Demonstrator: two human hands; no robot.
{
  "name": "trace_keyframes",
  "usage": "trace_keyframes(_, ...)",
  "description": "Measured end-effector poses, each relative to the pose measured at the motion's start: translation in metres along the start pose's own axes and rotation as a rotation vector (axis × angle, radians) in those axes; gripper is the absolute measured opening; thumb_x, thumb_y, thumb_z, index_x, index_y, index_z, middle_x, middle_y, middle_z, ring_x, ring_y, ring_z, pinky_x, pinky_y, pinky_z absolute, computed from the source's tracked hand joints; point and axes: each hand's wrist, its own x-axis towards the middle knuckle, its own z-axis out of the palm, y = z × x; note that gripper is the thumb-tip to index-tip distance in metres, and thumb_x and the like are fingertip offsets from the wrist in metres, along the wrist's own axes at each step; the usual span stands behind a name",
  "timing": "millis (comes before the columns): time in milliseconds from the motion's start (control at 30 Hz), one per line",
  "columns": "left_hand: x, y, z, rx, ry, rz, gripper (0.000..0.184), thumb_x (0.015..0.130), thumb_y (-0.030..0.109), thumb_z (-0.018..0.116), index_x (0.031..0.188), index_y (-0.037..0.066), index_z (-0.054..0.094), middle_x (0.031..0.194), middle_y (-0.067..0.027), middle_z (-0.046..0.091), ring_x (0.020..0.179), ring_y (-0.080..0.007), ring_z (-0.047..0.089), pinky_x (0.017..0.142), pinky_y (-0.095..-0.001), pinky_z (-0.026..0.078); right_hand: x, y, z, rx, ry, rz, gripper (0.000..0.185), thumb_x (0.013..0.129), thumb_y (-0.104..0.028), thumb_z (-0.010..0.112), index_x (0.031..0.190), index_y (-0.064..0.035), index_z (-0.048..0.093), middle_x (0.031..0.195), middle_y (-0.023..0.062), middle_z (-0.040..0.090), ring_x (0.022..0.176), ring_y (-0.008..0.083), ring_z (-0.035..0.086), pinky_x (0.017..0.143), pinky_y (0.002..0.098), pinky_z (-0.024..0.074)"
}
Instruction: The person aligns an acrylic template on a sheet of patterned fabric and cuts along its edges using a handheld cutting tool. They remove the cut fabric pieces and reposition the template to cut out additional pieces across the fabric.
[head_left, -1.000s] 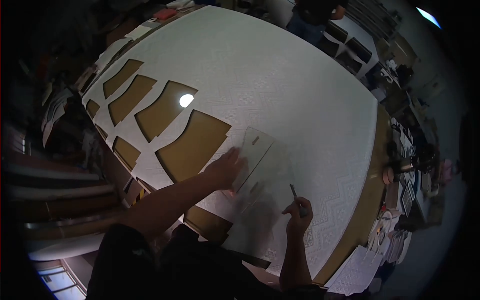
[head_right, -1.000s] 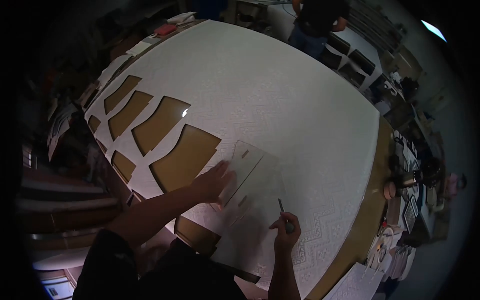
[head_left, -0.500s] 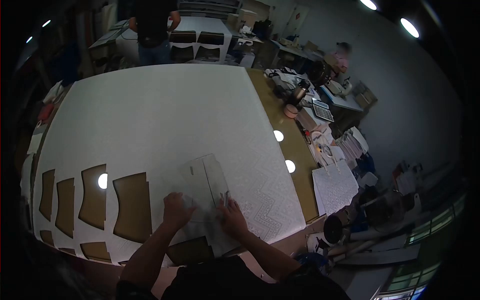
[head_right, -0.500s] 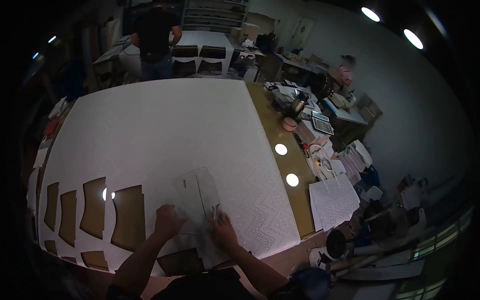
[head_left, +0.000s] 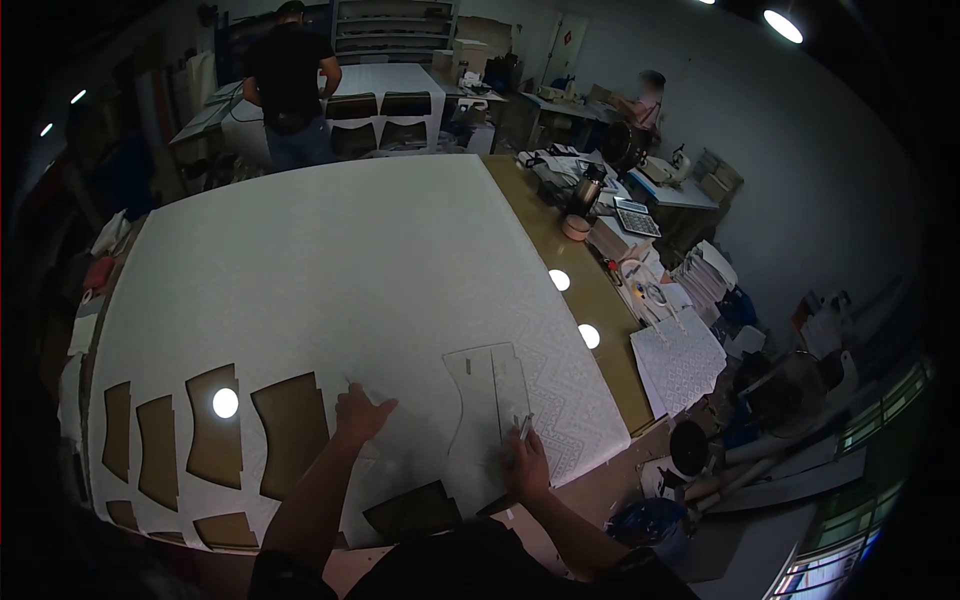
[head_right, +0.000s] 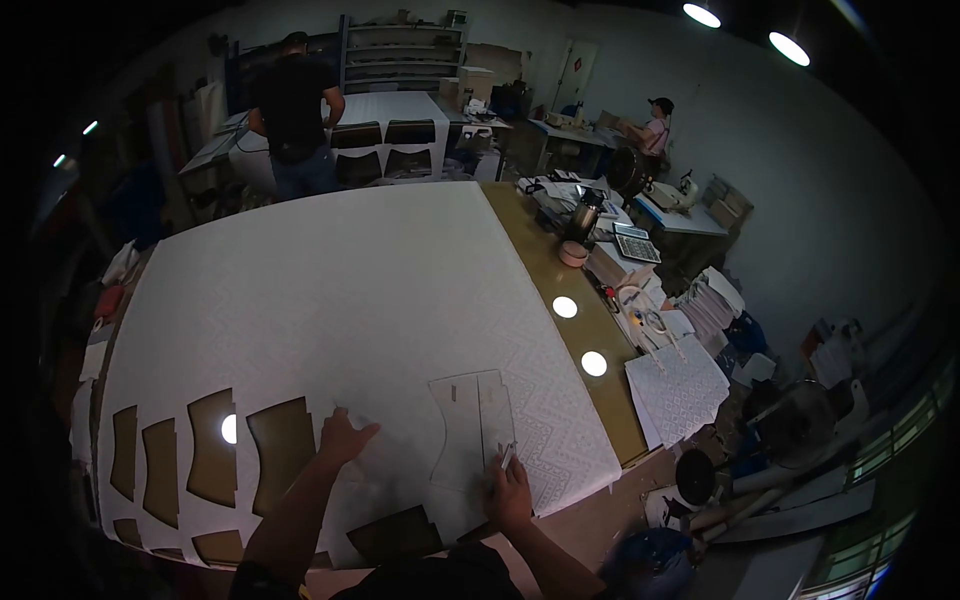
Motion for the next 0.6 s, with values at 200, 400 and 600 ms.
trace_keyframes(200,0.011,-0.016,-0.006,-0.212,-0.044,-0.034,0.054,0.087,0.046,0.075,0.106,-0.004,0.069,0.105,-0.0268,0.071,0.103,-0.0443,0.069,0.089,-0.0537,0.054,0.015,-0.022,0.002,-0.075,0.046,-0.05,0.044,0.091,-0.017,0.07,0.13,-0.0015,0.059,0.141,0.0258,0.062,0.137,0.0558,0.047,0.118,0.0646,0.0333)
trace_keyframes(400,-0.018,0.003,-0.033,-0.329,0.181,0.039,0.027,0.101,0.026,0.06,0.111,0.001,0.056,0.102,-0.0292,0.07,0.099,-0.0511,0.067,0.088,-0.0608,0.051,0.008,0.002,0.016,-0.1,0.028,-0.104,0.048,0.089,-0.009,0.066,0.135,0.0011,0.058,0.143,0.0239,0.06,0.141,0.0558,0.043,0.116,0.0667,0.0318)
trace_keyframes(600,-0.031,-0.114,-0.103,-0.21,0.105,0.063,0.023,0.1,0.02,0.06,0.116,0.003,0.057,0.102,-0.0277,0.07,0.1,-0.0504,0.067,0.085,-0.0599,0.052,0.01,0.025,0.026,0.003,-0.036,0.073,0.063,0.081,0.005,0.06,0.143,0.0018,0.053,0.138,0.0251,0.06,0.134,0.0519,0.047,0.114,0.0595,0.0368)
